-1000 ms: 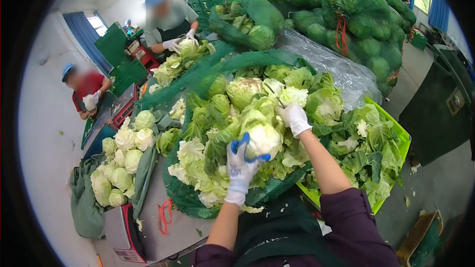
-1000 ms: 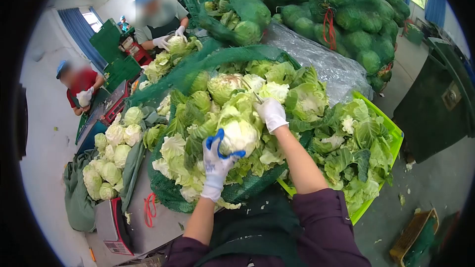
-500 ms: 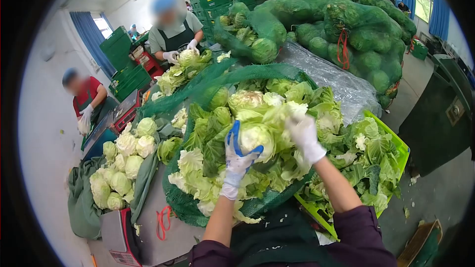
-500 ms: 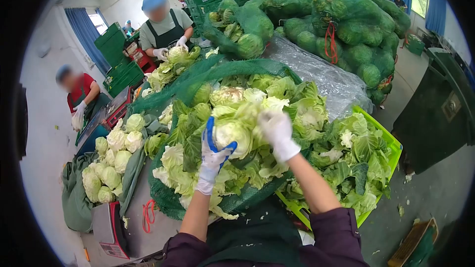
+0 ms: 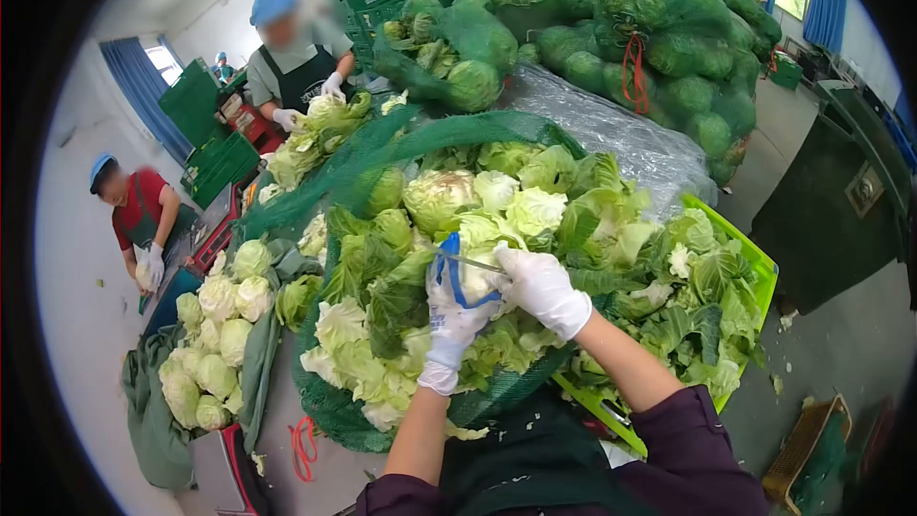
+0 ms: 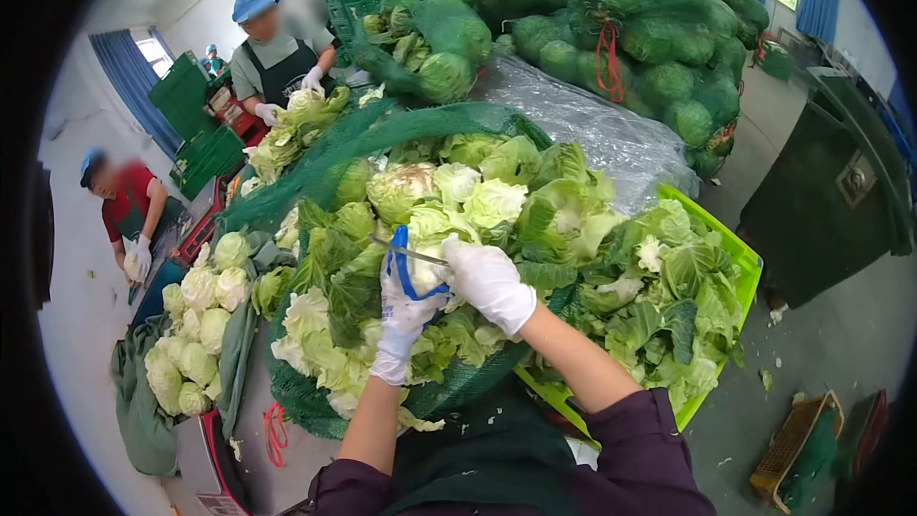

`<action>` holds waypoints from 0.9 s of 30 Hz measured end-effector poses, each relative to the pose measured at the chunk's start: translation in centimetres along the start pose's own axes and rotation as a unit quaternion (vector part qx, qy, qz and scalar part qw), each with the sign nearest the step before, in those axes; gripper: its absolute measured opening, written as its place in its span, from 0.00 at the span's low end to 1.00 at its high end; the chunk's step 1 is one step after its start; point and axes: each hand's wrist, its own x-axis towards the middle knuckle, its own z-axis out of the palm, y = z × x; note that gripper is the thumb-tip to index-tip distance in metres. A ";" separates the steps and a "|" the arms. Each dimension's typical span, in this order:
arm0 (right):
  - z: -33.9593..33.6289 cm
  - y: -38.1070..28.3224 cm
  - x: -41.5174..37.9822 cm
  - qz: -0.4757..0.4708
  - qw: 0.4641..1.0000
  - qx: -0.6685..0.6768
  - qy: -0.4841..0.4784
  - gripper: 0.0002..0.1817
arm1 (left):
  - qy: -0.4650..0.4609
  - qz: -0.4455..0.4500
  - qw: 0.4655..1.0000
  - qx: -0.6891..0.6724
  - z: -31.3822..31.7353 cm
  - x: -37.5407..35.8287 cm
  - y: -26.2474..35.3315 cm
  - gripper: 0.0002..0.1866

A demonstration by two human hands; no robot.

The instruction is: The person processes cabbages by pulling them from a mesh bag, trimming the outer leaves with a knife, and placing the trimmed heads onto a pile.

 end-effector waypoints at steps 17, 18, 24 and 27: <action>-0.5 4.5 4.9 0.125 0.987 -0.058 -0.076 0.20 | -0.051 0.100 0.986 0.126 0.1 -1.8 1.3 0.47; 1.1 6.2 5.5 0.099 0.982 -0.138 -0.081 0.15 | -0.055 0.117 0.979 0.155 0.2 -2.4 1.8 0.48; 0.4 9.2 6.1 0.272 0.961 -0.031 0.043 0.31 | 0.010 0.045 0.997 0.065 -1.2 -4.9 0.8 0.51; -3.6 4.2 4.2 0.259 0.961 -0.009 0.099 0.45 | 0.012 -0.027 0.999 -0.027 -2.8 -4.1 -0.3 0.52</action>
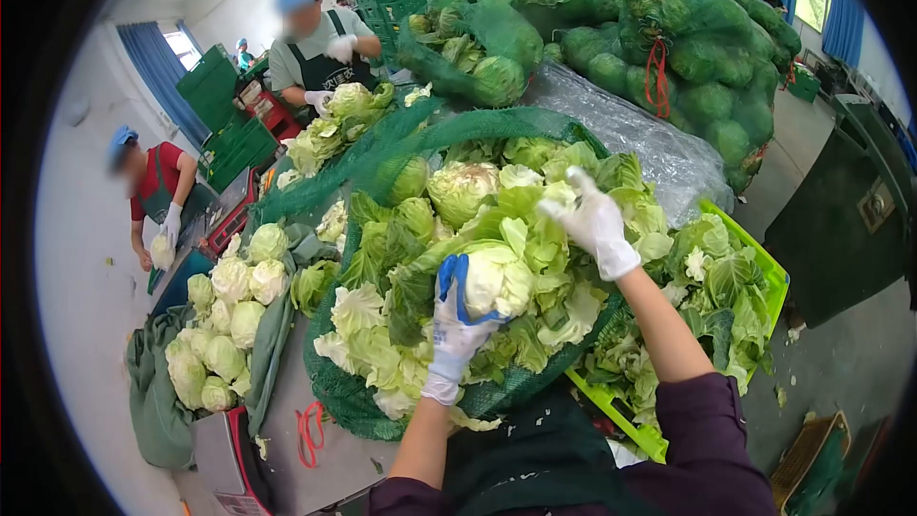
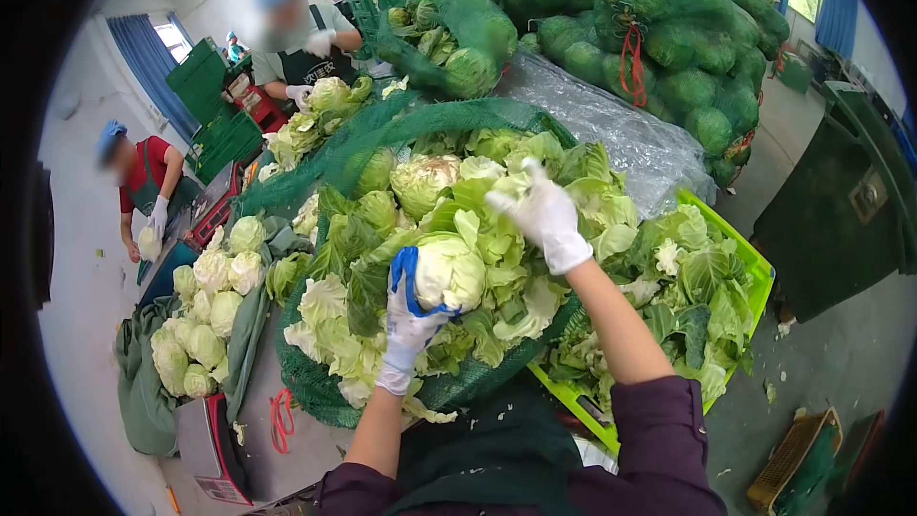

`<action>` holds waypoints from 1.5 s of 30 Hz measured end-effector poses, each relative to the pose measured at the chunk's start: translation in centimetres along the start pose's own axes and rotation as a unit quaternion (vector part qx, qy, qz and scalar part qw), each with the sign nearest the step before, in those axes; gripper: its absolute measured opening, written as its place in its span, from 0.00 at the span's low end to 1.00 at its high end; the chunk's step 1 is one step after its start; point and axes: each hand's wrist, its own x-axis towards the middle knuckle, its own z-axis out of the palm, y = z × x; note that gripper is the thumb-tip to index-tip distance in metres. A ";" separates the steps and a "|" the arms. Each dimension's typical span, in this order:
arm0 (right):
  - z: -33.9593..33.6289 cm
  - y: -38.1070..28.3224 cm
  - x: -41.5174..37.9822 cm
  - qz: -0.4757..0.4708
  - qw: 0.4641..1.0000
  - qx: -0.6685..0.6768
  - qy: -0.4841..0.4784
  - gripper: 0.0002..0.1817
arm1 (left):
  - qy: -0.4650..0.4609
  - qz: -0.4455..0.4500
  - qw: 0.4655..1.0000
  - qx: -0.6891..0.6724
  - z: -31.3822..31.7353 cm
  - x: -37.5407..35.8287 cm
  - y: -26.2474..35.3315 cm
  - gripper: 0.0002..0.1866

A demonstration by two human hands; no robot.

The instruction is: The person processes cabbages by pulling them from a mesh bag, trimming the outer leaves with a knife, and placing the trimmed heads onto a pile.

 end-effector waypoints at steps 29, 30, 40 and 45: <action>5.5 0.4 -7.7 -0.266 0.963 0.042 -0.028 0.44 | 0.048 -0.376 0.813 -0.442 -0.3 1.0 1.1 0.35; 4.1 -0.4 -7.1 -0.124 0.961 0.180 -0.171 0.40 | 0.022 -0.363 0.850 -0.381 -0.6 1.1 1.1 0.35; 6.3 2.9 -2.1 0.017 0.988 0.059 -0.144 0.17 | 0.002 -0.082 0.996 -0.014 -0.3 2.6 1.2 0.41; 7.6 1.9 -2.1 0.011 0.998 0.021 -0.054 0.26 | 0.002 -0.172 0.878 -0.446 -2.6 1.8 -2.0 0.34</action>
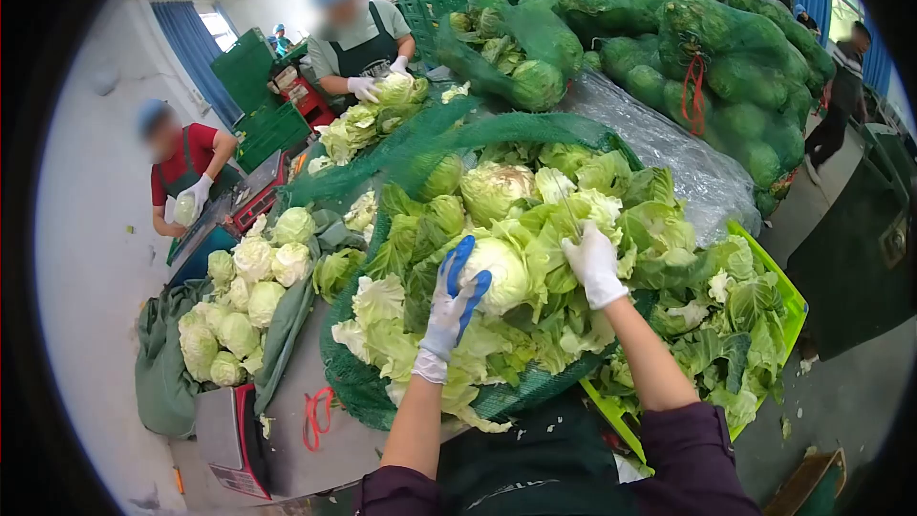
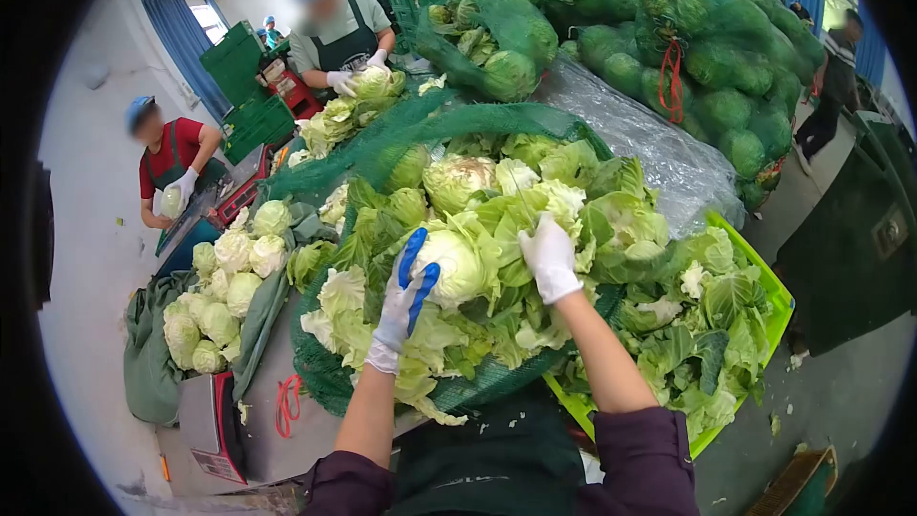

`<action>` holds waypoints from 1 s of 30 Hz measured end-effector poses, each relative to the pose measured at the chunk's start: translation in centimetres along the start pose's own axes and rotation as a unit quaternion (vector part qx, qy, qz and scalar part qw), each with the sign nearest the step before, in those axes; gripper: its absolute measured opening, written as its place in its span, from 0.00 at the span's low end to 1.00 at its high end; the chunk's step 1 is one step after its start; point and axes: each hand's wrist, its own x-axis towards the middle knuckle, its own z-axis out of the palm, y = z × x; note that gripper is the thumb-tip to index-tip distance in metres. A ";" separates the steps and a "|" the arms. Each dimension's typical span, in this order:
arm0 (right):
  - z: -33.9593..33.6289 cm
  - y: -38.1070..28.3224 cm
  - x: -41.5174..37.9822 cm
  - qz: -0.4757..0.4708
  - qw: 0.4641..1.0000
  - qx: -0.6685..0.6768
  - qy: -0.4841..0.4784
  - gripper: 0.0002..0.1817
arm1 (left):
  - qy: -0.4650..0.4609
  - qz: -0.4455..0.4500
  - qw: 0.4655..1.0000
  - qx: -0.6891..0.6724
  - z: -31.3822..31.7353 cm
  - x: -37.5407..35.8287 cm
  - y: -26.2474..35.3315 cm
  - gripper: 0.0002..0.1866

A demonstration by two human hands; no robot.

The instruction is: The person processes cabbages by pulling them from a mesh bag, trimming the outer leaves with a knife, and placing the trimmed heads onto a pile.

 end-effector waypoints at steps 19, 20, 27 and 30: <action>-3.0 -4.0 -4.5 0.103 0.951 0.259 -0.136 0.18 | 0.003 -0.010 0.985 0.174 -0.3 1.9 0.8 0.26; -2.0 -3.9 -4.5 0.020 0.977 0.203 -0.066 0.23 | -0.020 0.011 0.944 0.329 -0.2 2.1 1.3 0.32; 2.3 -2.3 -0.5 0.006 0.997 0.019 -0.075 0.25 | 0.007 0.047 0.822 0.568 4.1 0.4 1.3 0.41; 3.0 -2.1 -0.9 -0.017 0.998 -0.023 -0.049 0.22 | 0.068 0.112 0.888 0.440 1.6 -2.5 -1.8 0.41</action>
